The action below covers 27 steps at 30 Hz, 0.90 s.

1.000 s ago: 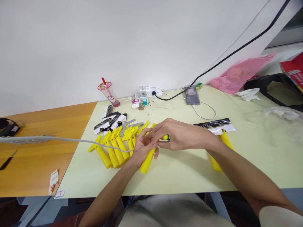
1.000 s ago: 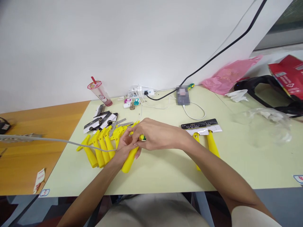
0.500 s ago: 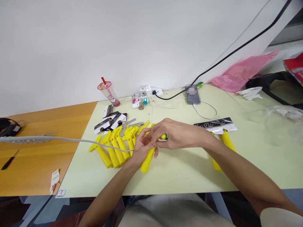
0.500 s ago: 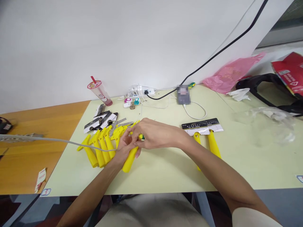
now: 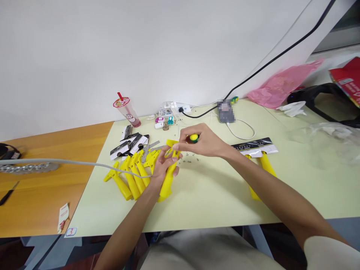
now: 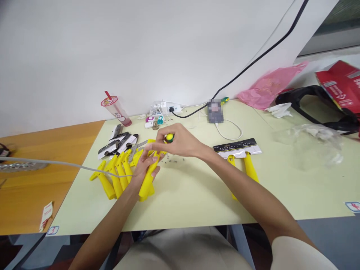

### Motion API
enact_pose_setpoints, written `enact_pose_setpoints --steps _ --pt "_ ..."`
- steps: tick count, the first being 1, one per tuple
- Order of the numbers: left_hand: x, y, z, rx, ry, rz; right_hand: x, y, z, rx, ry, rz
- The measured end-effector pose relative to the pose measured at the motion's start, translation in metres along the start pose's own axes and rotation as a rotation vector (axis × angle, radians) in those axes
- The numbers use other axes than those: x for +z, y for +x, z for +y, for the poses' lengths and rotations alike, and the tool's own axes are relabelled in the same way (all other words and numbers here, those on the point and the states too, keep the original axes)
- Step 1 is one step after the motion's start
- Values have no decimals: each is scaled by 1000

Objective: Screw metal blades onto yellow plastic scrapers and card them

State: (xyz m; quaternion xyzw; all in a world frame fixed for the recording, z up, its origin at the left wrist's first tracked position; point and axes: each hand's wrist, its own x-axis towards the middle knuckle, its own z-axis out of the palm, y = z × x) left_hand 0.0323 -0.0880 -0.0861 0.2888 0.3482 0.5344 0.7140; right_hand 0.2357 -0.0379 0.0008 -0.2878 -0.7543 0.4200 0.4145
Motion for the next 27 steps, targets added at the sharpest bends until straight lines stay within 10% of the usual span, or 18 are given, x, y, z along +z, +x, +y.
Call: enact_pose_setpoints --steps 14,27 --pt "-8 6 9 -73 -378 31 16 9 64 272 289 338" --pt "-4 8 6 -102 -311 74 1 13 43 258 450 411"
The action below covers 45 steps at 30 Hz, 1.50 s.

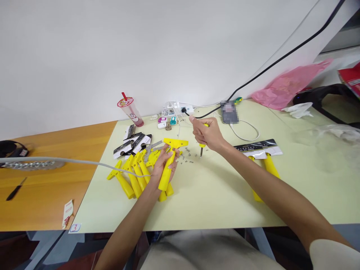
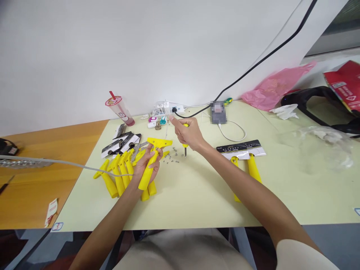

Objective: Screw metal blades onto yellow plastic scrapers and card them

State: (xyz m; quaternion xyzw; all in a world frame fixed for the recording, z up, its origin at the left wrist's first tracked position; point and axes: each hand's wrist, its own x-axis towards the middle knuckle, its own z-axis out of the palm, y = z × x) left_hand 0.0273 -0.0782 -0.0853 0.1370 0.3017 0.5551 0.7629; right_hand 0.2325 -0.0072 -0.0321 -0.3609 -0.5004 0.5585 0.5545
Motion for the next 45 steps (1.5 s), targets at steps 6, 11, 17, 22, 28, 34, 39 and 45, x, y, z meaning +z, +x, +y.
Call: enact_pose_setpoints --steps 6,11,17,22,28,34,39,45 --pt "7 -1 -3 -86 27 55 1 -13 -48 -188 96 61" --pt "8 -7 -8 -172 108 -78 7 -30 -69 -296 112 92" --pt "7 -17 -18 -269 197 -185 17 -43 -73 -379 90 119" --pt "10 -23 -23 -322 258 -230 23 -46 -73 -390 119 134" --pt "9 -21 -24 -308 256 -215 25 -46 -68 -349 119 140" --pt "10 -21 -24 -328 241 -217 25 -45 -63 -326 82 121" --pt "12 -24 -22 -325 219 -209 24 -43 -59 -334 78 77" --pt "6 -19 -25 -325 209 -213 24 -42 -57 -357 129 85"
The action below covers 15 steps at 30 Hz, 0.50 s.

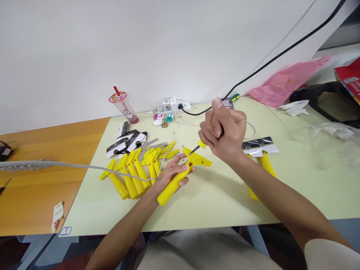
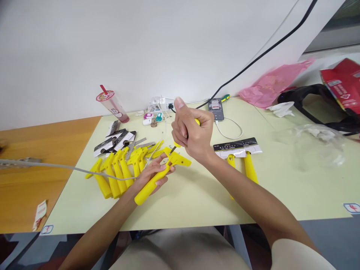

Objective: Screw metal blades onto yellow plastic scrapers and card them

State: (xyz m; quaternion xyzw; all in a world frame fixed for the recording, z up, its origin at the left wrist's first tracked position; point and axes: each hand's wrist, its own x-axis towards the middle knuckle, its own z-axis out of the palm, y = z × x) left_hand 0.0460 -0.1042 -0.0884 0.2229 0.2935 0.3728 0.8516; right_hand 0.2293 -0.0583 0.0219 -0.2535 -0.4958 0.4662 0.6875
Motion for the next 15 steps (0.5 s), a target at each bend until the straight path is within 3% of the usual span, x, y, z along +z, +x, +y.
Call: enact_pose_setpoints --steps 6,15 --pt "-1 1 1 -7 -20 3 -3 -1 5 50 -21 -51" --pt "-2 0 0 1 -16 -6 0 -4 -2 1 -25 7"
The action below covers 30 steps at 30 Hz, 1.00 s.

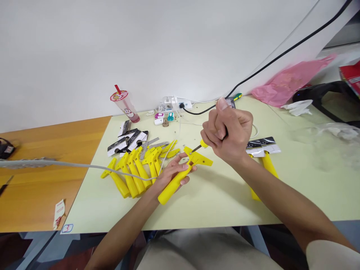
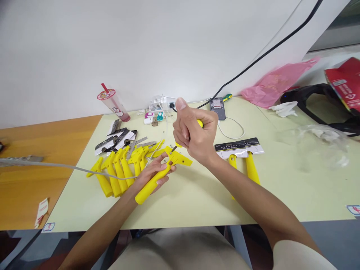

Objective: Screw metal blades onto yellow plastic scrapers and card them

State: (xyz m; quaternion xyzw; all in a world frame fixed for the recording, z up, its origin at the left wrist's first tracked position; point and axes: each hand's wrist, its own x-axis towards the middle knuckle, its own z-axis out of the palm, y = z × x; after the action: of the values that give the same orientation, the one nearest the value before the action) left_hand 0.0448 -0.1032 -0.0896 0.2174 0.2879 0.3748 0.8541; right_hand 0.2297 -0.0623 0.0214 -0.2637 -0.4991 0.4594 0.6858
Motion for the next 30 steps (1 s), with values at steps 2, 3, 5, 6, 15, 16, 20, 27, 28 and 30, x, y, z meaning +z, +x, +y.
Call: enact_pose_setpoints --steps 2,3,5,6,15,16,20,27,28,30 --pt "0 1 0 0 -5 -1 -1 -2 2 39 -17 -12" --pt "0 1 0 -1 -3 -2 -1 -2 3 52 -21 -19" --pt "2 1 1 -5 12 -6 -1 -4 5 59 -12 -43" --pt "3 0 1 -6 19 -8 -1 -4 6 55 -1 -55" --pt "1 0 1 -7 5 29 -2 -1 17 -147 13 -117" --pt "0 2 0 -9 3 38 -3 -1 18 -158 -13 -133" --pt "-4 6 0 12 -44 91 -8 3 18 -232 -237 -281" --pt "4 5 10 91 -201 179 -18 12 -8 -330 -715 -597" --pt "5 5 12 104 -217 180 -17 12 -12 -324 -765 -613" --pt "6 3 15 126 -241 182 -14 12 -19 -312 -836 -663"
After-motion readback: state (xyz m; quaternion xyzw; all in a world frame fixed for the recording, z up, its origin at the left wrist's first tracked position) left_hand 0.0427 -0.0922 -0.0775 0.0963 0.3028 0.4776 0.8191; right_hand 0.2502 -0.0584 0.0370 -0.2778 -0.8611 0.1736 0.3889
